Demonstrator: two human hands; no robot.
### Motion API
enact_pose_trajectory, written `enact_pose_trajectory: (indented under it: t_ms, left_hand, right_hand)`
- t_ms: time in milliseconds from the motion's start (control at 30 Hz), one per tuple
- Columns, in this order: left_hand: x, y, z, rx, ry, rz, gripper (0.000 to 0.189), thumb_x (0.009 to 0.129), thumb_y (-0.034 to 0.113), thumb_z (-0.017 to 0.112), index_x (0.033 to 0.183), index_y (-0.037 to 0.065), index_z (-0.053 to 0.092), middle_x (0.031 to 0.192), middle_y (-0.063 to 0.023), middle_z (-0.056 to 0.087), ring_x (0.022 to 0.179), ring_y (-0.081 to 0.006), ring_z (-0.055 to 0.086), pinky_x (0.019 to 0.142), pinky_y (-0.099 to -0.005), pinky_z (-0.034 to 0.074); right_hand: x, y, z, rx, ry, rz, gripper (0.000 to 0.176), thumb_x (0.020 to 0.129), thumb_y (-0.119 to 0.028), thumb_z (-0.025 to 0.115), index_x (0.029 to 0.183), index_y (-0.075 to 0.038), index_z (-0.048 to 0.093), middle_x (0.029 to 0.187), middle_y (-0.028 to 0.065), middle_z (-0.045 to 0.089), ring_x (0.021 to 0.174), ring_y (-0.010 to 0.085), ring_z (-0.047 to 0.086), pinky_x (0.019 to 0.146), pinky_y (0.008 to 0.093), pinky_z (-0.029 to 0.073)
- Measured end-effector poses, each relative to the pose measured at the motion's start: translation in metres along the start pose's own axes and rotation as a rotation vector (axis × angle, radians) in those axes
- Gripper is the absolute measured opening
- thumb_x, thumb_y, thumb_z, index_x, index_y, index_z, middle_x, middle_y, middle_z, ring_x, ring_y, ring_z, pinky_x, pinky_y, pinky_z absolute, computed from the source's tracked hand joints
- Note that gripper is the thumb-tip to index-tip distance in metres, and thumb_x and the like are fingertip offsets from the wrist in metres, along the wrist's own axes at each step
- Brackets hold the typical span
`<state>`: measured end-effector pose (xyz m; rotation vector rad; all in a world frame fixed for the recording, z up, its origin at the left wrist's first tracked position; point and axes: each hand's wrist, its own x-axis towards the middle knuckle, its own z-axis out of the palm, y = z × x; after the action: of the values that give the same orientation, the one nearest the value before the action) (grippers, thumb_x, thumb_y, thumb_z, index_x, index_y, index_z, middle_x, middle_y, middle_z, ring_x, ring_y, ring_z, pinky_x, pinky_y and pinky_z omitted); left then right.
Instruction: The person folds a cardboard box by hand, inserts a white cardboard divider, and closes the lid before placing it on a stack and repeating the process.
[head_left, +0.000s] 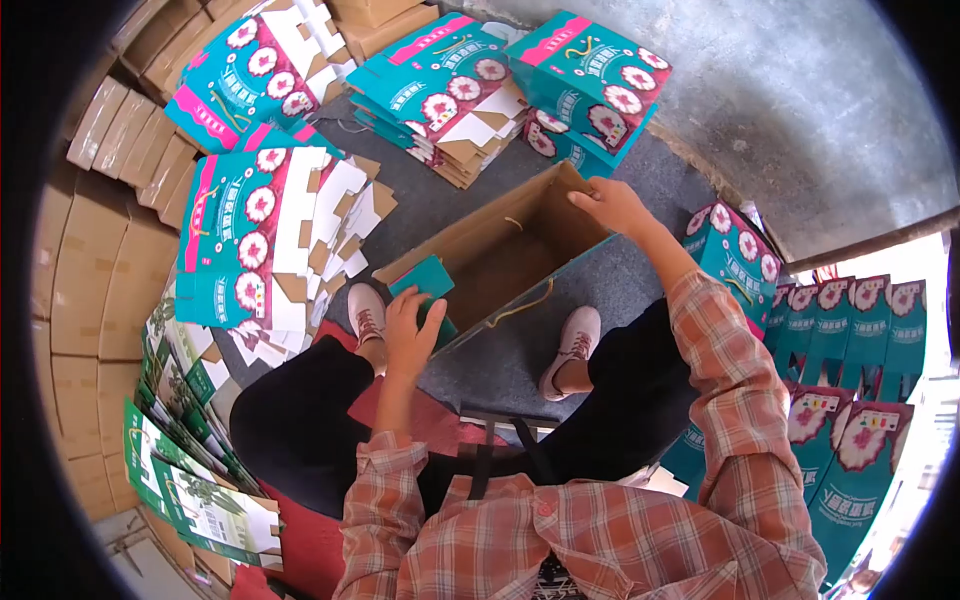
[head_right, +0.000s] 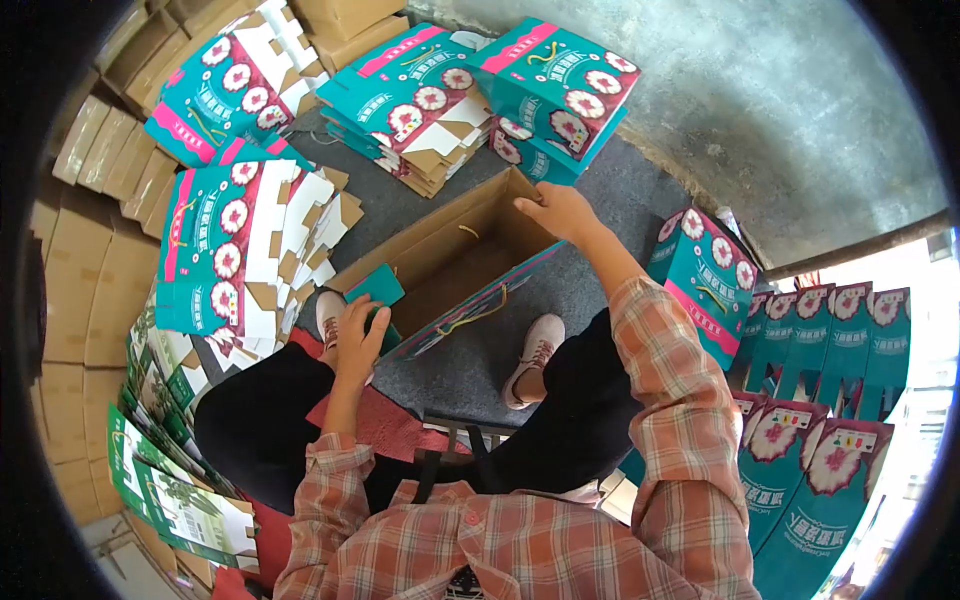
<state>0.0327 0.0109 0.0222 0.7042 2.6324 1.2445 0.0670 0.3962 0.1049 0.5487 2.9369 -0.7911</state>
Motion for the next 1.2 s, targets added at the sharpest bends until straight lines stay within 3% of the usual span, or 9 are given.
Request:
enact_pose_trajectory:
  t_ms: [200, 267, 467, 567, 733, 833, 967, 1133, 1200]
  left_hand:
    - [0.000, -0.004, 0.006, -0.035, 0.019, -0.038, 0.048, 0.086, 0.044, 0.060, 0.103, -0.001, 0.063, 0.129, -0.0256, 0.048, 0.120, -0.0399, 0.045, 0.102, -0.0430, 0.035]
    - [0.002, -0.004, 0.008, 0.050, 0.085, 0.077, 0.051, 0.086, 0.043, 0.061, 0.113, -0.001, 0.060, 0.135, -0.0287, 0.042, 0.124, -0.0419, 0.042, 0.103, -0.0446, 0.034]
    - [0.006, 0.020, 0.000, 0.057, 0.029, 0.001, 0.068, 0.086, 0.035, 0.060, 0.140, 0.001, 0.036, 0.143, -0.0281, 0.032, 0.132, -0.0398, 0.034, 0.108, -0.0428, 0.027]
    - [0.007, 0.021, 0.003, 0.070, 0.042, -0.024, 0.069, 0.086, 0.036, 0.060, 0.140, 0.001, 0.037, 0.143, -0.0280, 0.032, 0.132, -0.0398, 0.034, 0.108, -0.0427, 0.027]
    - [0.006, 0.018, 0.006, 0.099, 0.072, -0.025, 0.070, 0.085, 0.042, 0.061, 0.139, 0.003, 0.038, 0.144, -0.0278, 0.031, 0.131, -0.0423, 0.035, 0.105, -0.0471, 0.032]
    - [0.007, 0.014, 0.008, 0.080, 0.067, -0.009, 0.061, 0.085, 0.039, 0.061, 0.131, 0.001, 0.047, 0.143, -0.0283, 0.033, 0.130, -0.0421, 0.036, 0.105, -0.0452, 0.032]
    - [0.002, 0.007, 0.004, -0.027, 0.088, -0.040, 0.043, 0.088, 0.034, 0.059, 0.111, -0.002, 0.059, 0.139, -0.0291, 0.037, 0.127, -0.0420, 0.041, 0.104, -0.0420, 0.034]
    - [-0.001, 0.007, 0.000, -0.098, 0.045, -0.048, 0.037, 0.090, 0.032, 0.056, 0.106, -0.001, 0.059, 0.135, -0.0277, 0.042, 0.123, -0.0405, 0.044, 0.102, -0.0415, 0.035]
    - [-0.002, 0.006, 0.000, -0.097, 0.004, -0.056, 0.036, 0.091, 0.031, 0.055, 0.106, -0.001, 0.059, 0.133, -0.0271, 0.044, 0.123, -0.0397, 0.045, 0.102, -0.0413, 0.035]
  right_hand:
    - [0.010, -0.007, 0.006, -0.102, 0.003, 0.153, 0.042, 0.087, -0.043, 0.054, 0.099, -0.004, 0.063, 0.091, 0.0181, 0.066, 0.090, 0.0360, 0.063, 0.079, 0.0442, 0.049]
    - [0.009, -0.010, 0.009, -0.149, 0.071, 0.129, 0.040, 0.087, -0.042, 0.055, 0.102, -0.006, 0.063, 0.096, 0.0177, 0.066, 0.092, 0.0352, 0.063, 0.081, 0.0441, 0.049]
    - [0.013, -0.020, 0.016, 0.132, 0.316, 0.007, 0.036, 0.084, -0.033, 0.063, 0.112, -0.012, 0.058, 0.115, 0.0158, 0.061, 0.098, 0.0334, 0.061, 0.083, 0.0424, 0.049]
    - [0.015, -0.031, 0.017, -0.045, 0.239, -0.033, 0.037, 0.085, -0.040, 0.060, 0.106, -0.010, 0.062, 0.107, 0.0164, 0.064, 0.095, 0.0337, 0.062, 0.081, 0.0437, 0.049]
    - [0.017, -0.028, 0.042, -0.364, -0.218, -0.235, 0.047, 0.090, -0.048, 0.048, 0.091, -0.006, 0.068, 0.090, 0.0158, 0.068, 0.088, 0.0338, 0.065, 0.076, 0.0460, 0.050]
    - [0.023, -0.030, 0.048, -0.583, -0.343, -0.223, 0.036, 0.089, -0.038, 0.052, 0.092, -0.007, 0.069, 0.091, 0.0151, 0.068, 0.088, 0.0335, 0.065, 0.076, 0.0461, 0.051]
    - [0.029, -0.024, 0.037, -0.589, -0.292, -0.224, 0.026, 0.085, -0.028, 0.056, 0.092, -0.007, 0.070, 0.092, 0.0150, 0.069, 0.089, 0.0333, 0.066, 0.075, 0.0453, 0.052]
    - [0.025, -0.033, 0.033, -0.882, -0.501, -0.222, 0.029, 0.088, -0.027, 0.050, 0.093, -0.003, 0.064, 0.084, 0.0197, 0.067, 0.084, 0.0376, 0.064, 0.070, 0.0475, 0.051]
    - [0.022, -0.034, 0.033, -0.760, -0.407, -0.168, 0.028, 0.088, -0.027, 0.051, 0.095, -0.005, 0.066, 0.088, 0.0180, 0.068, 0.086, 0.0357, 0.065, 0.071, 0.0450, 0.052]
